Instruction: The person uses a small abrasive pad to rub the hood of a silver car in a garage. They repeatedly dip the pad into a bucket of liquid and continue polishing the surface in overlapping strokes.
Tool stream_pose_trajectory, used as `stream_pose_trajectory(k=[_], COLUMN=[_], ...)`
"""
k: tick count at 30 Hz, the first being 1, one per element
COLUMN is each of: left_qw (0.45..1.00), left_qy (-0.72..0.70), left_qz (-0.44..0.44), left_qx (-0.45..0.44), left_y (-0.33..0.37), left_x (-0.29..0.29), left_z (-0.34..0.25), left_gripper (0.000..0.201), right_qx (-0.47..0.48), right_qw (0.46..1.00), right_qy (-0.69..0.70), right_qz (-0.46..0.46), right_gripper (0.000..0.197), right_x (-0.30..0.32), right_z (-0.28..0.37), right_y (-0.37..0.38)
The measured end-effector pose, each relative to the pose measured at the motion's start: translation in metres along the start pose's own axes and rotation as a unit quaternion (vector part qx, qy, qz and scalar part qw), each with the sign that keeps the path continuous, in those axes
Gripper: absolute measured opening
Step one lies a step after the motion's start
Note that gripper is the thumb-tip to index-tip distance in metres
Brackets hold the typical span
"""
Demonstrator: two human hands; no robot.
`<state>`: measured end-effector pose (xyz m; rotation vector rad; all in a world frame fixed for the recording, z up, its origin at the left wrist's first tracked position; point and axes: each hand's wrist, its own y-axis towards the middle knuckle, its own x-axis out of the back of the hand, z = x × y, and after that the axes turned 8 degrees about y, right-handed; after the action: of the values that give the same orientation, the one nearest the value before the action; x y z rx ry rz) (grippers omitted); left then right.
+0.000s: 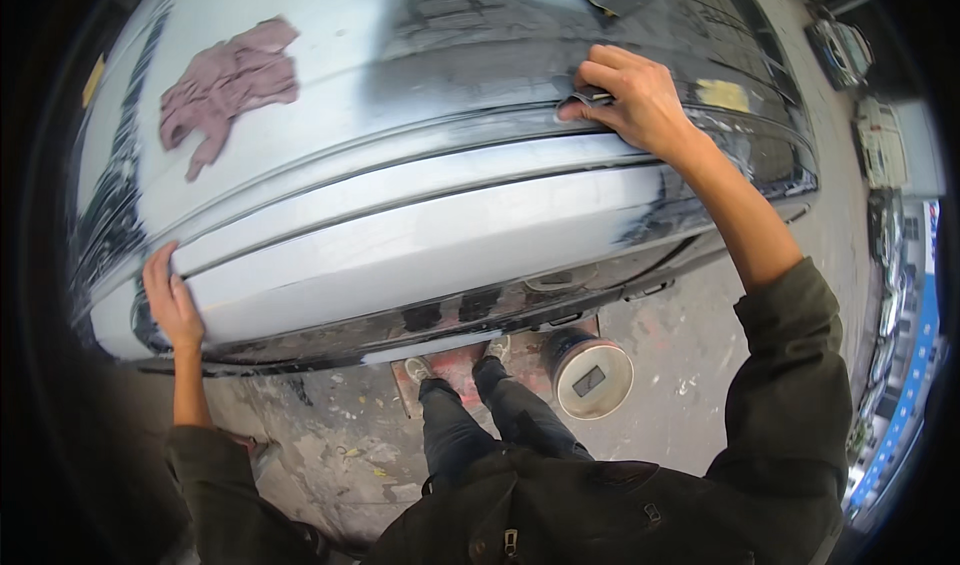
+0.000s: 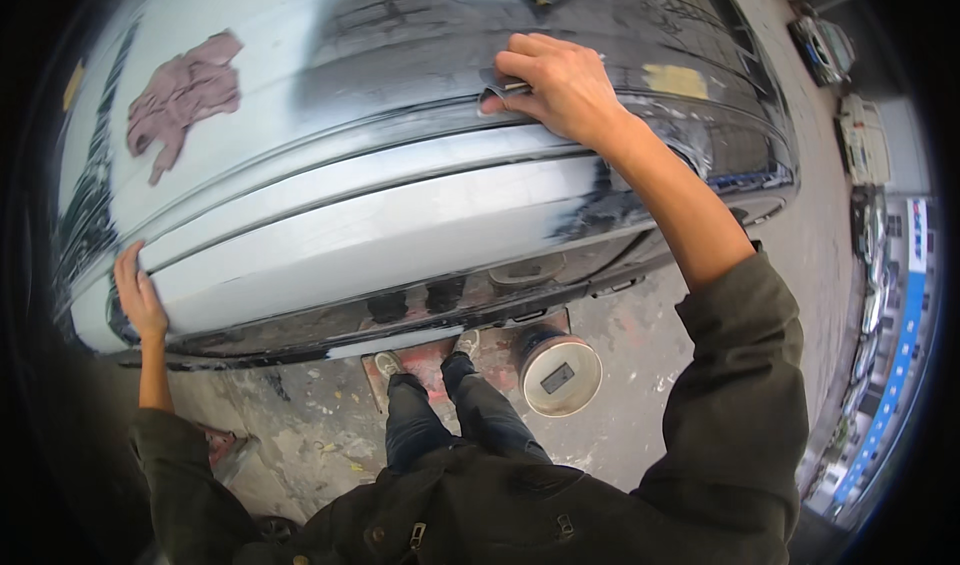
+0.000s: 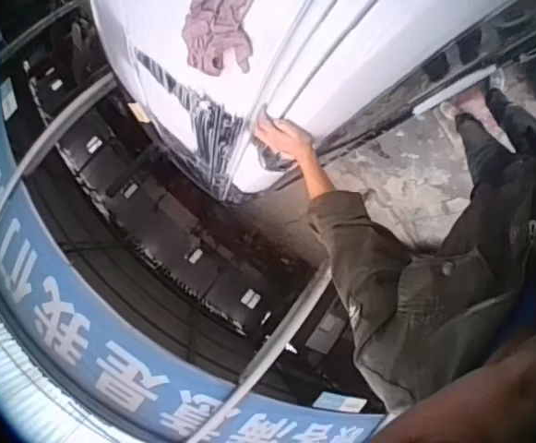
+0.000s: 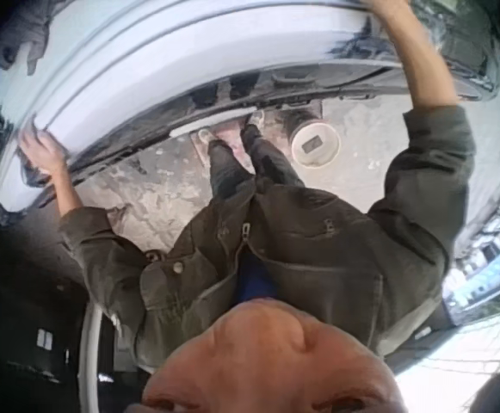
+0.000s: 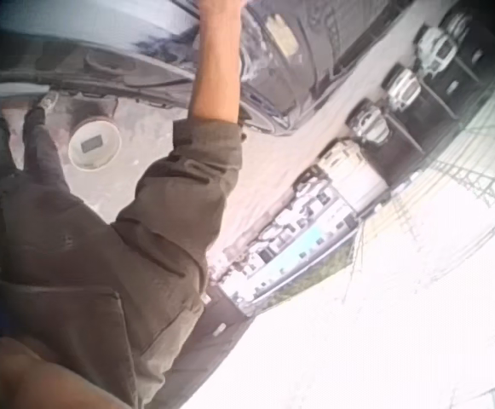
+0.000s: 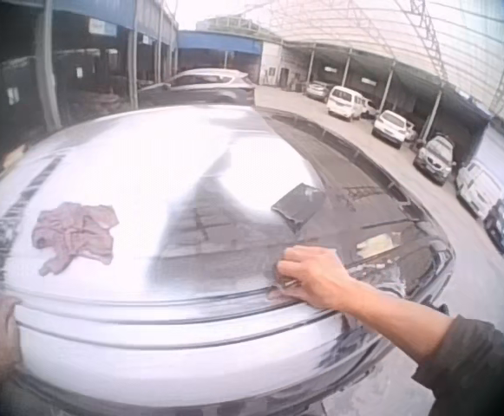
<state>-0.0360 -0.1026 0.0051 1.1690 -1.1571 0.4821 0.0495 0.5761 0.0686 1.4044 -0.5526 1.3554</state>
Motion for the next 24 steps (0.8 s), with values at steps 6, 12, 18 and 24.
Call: stream_pose_trajectory(k=[6,12,18,24], left_qw=[0.999,0.998,0.999,0.997], left_qy=[-0.035,-0.032,-0.022,-0.042], left_qz=[-0.021,-0.033,-0.032,-0.038], left_qx=[0.025,0.039,0.036,0.048], left_y=[0.004,0.001,0.003,-0.001], left_x=[0.009,0.009,0.001,0.007], left_z=[-0.019,-0.019,-0.019,-0.018], left_gripper=[0.046,0.046,0.048,0.045], right_qx=[0.006,0.035,0.055,-0.057], right_qw=[0.998,0.997,0.998,0.997], right_qy=[0.043,0.058,0.029,-0.026], right_qz=[-0.037,-0.029,-0.022,0.043], right_gripper=[0.033,0.030,0.033,0.043], right_x=[-0.051,-0.104,-0.107,-0.007], right_z=[0.084,0.170,0.167,0.038], right_y=[0.060,0.129,0.137,0.028])
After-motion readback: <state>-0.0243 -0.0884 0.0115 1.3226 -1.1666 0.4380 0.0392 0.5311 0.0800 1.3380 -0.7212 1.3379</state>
